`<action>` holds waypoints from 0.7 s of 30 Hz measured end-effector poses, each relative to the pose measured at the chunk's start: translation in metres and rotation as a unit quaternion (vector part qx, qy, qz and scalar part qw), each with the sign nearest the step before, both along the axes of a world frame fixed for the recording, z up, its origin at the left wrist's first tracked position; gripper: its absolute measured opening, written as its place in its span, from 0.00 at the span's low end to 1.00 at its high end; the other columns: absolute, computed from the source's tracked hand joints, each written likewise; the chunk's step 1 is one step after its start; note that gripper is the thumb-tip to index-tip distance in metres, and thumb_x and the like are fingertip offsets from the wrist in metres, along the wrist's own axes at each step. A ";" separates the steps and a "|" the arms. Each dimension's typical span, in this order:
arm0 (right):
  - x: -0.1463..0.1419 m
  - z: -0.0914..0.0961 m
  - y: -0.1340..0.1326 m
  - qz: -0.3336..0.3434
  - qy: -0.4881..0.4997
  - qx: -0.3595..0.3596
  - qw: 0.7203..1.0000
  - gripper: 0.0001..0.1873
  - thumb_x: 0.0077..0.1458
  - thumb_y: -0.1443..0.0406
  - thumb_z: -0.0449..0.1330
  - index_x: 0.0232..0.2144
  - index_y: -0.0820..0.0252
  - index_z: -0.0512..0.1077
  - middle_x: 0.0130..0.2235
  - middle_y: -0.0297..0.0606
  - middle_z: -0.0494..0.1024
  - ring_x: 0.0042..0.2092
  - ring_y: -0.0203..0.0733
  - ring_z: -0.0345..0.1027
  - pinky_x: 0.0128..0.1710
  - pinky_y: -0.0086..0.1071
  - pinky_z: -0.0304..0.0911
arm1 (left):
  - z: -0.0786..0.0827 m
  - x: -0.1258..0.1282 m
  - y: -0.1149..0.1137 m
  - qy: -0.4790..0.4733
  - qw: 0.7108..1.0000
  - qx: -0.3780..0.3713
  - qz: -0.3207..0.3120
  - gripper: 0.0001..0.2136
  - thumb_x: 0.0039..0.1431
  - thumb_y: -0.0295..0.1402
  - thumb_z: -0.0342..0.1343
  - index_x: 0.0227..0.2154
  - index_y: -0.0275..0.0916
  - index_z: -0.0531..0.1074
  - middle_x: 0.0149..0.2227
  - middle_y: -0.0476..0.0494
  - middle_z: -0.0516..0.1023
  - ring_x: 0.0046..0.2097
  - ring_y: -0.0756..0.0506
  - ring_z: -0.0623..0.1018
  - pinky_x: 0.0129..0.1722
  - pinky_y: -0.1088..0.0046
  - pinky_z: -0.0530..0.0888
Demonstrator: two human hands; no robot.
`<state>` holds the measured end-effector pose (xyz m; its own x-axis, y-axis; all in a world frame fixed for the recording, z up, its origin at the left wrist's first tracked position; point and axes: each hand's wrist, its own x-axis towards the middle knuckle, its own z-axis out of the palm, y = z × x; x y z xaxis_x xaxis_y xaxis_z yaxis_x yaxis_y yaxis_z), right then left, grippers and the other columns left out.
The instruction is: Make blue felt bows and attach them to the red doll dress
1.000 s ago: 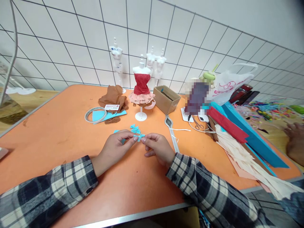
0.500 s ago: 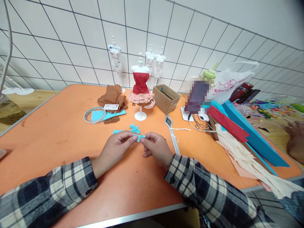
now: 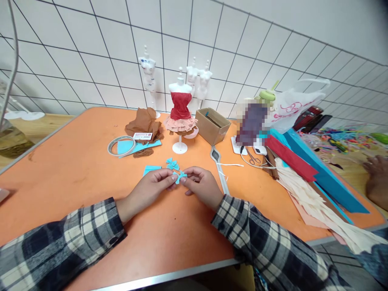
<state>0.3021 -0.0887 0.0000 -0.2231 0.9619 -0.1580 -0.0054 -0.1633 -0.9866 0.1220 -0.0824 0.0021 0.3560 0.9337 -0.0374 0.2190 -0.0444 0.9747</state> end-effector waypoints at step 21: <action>0.002 0.004 0.000 0.010 0.092 -0.067 0.993 0.24 0.40 0.59 0.70 0.38 0.58 0.67 0.25 0.26 0.71 0.24 0.29 0.64 0.25 0.28 0.70 | 0.007 -0.015 0.001 0.327 0.823 0.465 -0.018 0.11 0.60 0.36 0.55 0.44 0.44 0.77 0.47 0.41 0.80 0.50 0.37 0.75 0.49 0.57 0.69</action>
<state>0.3039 -0.0883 0.0038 -0.2789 0.9300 -0.2396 -0.1787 -0.2954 -0.9385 0.1073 -0.0811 0.0086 0.5715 0.6563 0.4926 0.6651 -0.7221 0.1904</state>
